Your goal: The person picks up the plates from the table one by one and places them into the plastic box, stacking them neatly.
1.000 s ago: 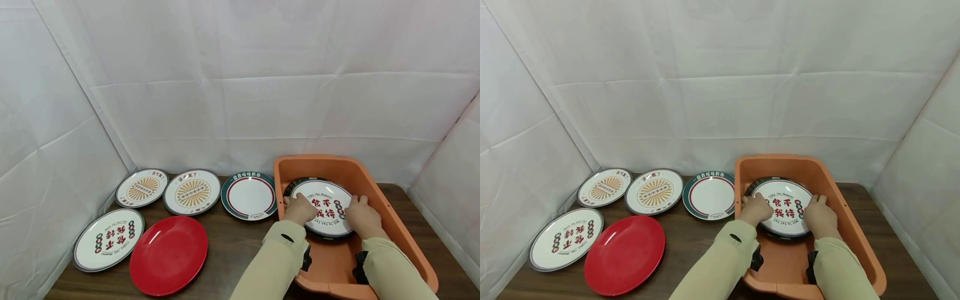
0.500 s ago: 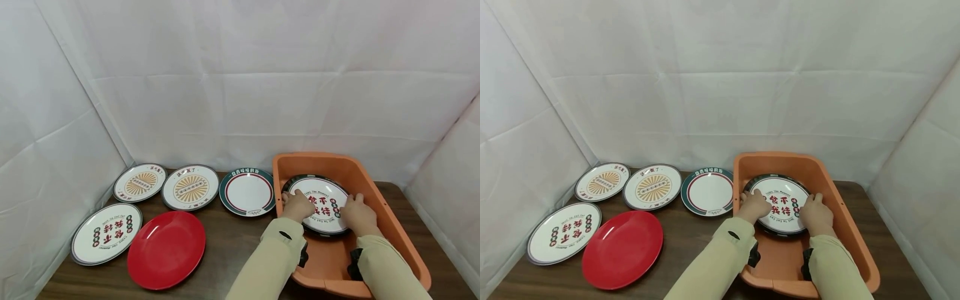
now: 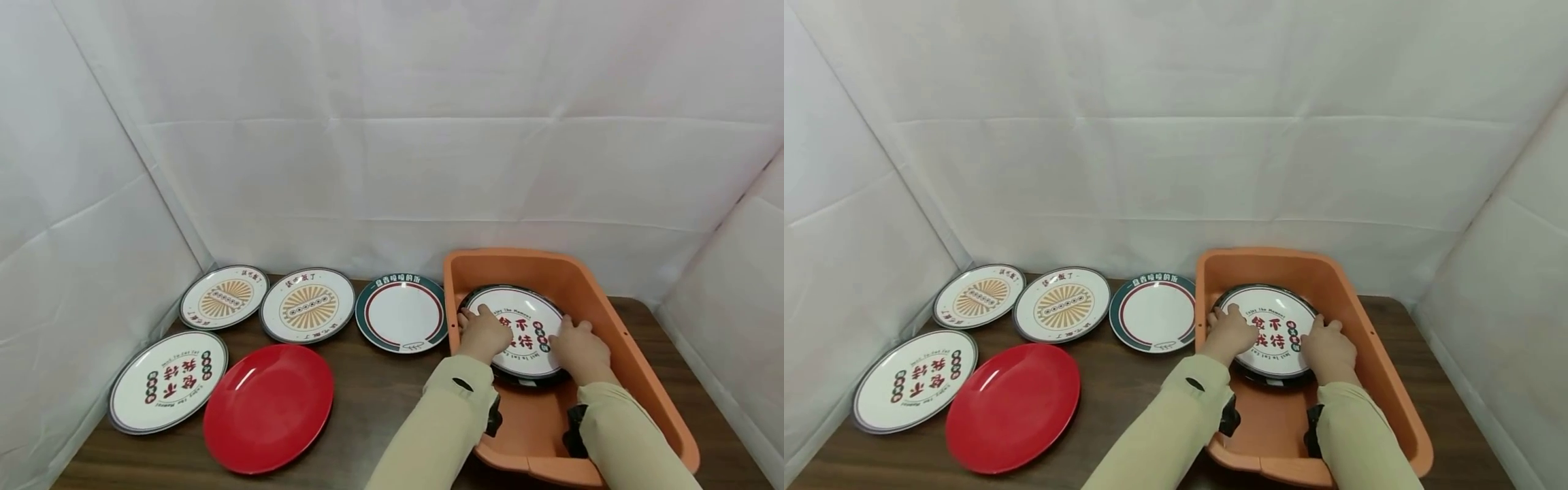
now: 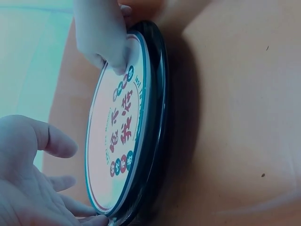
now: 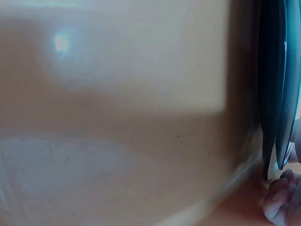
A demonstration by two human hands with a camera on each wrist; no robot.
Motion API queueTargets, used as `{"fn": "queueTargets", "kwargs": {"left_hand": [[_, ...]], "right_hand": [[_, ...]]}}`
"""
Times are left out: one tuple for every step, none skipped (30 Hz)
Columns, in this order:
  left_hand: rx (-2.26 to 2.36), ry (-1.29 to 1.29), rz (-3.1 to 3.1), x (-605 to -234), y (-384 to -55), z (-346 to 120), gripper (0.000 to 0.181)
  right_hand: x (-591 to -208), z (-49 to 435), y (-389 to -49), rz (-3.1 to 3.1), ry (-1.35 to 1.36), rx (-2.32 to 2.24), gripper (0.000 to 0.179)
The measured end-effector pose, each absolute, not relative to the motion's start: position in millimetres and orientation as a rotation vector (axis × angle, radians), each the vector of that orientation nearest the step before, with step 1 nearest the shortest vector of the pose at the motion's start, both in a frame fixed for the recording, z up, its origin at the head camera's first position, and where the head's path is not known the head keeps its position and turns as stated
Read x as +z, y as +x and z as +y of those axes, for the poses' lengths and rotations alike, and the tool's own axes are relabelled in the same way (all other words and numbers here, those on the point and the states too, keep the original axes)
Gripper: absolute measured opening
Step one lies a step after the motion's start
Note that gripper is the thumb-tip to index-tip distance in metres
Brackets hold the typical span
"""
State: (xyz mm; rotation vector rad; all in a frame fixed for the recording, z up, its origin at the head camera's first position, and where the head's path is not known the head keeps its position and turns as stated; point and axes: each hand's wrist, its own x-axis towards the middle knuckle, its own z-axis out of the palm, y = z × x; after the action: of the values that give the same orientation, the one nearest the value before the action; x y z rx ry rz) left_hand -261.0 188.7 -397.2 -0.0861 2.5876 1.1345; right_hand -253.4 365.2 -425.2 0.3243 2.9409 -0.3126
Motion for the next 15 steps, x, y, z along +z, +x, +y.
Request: {"fn": "queueTargets", "kwargs": {"left_hand": [[1.143, -0.085, 2.586, -397.8, -260.9, 188.1, 0.069], [1.151, -0.081, 2.583, -398.4, -260.7, 187.5, 0.069], [1.163, -0.075, 2.58, -398.7, -260.4, 187.1, 0.068], [1.17, -0.068, 2.582, -398.9, -260.0, 186.8, 0.067], [1.178, -0.062, 2.583, -399.1, -259.5, 186.6, 0.067], [1.181, -0.06, 2.584, -399.2, -259.0, 186.3, 0.066], [1.18, -0.058, 2.587, -399.1, -258.3, 186.0, 0.065], [1.181, -0.056, 2.588, -399.3, -257.8, 185.7, 0.064], [1.18, -0.053, 2.589, -399.2, -257.2, 185.4, 0.063], [1.176, -0.049, 2.593, -399.4, -256.9, 185.4, 0.062], [1.178, -0.047, 2.592, -399.3, -257.0, 185.1, 0.061], [1.18, -0.041, 2.596, -399.2, -257.2, 184.8, 0.06], [1.188, -0.037, 2.597, -398.9, -257.4, 184.5, 0.059], [1.192, -0.034, 2.598, -398.6, -257.6, 184.3, 0.058], [1.196, -0.032, 2.597, -398.5, -257.5, 184.2, 0.058]], "right_hand": [[-425.5, 364.5, -253.4, 2.943, 0.325, -0.308, 0.072], [-425.6, 364.1, -253.4, 2.948, 0.322, -0.3, 0.071], [-425.4, 363.9, -253.3, 2.954, 0.321, -0.294, 0.071], [-425.2, 364.0, -253.3, 2.958, 0.318, -0.291, 0.071], [-425.2, 364.1, -253.3, 2.961, 0.316, -0.289, 0.071], [-425.4, 364.1, -253.3, 2.959, 0.315, -0.291, 0.072], [-425.6, 364.1, -253.1, 2.953, 0.314, -0.292, 0.073], [-425.8, 364.1, -252.8, 2.944, 0.316, -0.297, 0.073], [-426.2, 364.2, -252.6, 2.935, 0.316, -0.299, 0.074], [-426.6, 364.3, -252.5, 2.929, 0.318, -0.301, 0.075], [-426.6, 364.2, -252.5, 2.923, 0.323, -0.305, 0.075], [-426.7, 364.3, -252.7, 2.921, 0.327, -0.306, 0.076], [-426.9, 364.4, -253.0, 2.924, 0.328, -0.307, 0.076], [-426.9, 364.4, -253.1, 2.928, 0.329, -0.312, 0.076], [-427.2, 364.6, -253.3, 2.933, 0.329, -0.311, 0.076]]}}
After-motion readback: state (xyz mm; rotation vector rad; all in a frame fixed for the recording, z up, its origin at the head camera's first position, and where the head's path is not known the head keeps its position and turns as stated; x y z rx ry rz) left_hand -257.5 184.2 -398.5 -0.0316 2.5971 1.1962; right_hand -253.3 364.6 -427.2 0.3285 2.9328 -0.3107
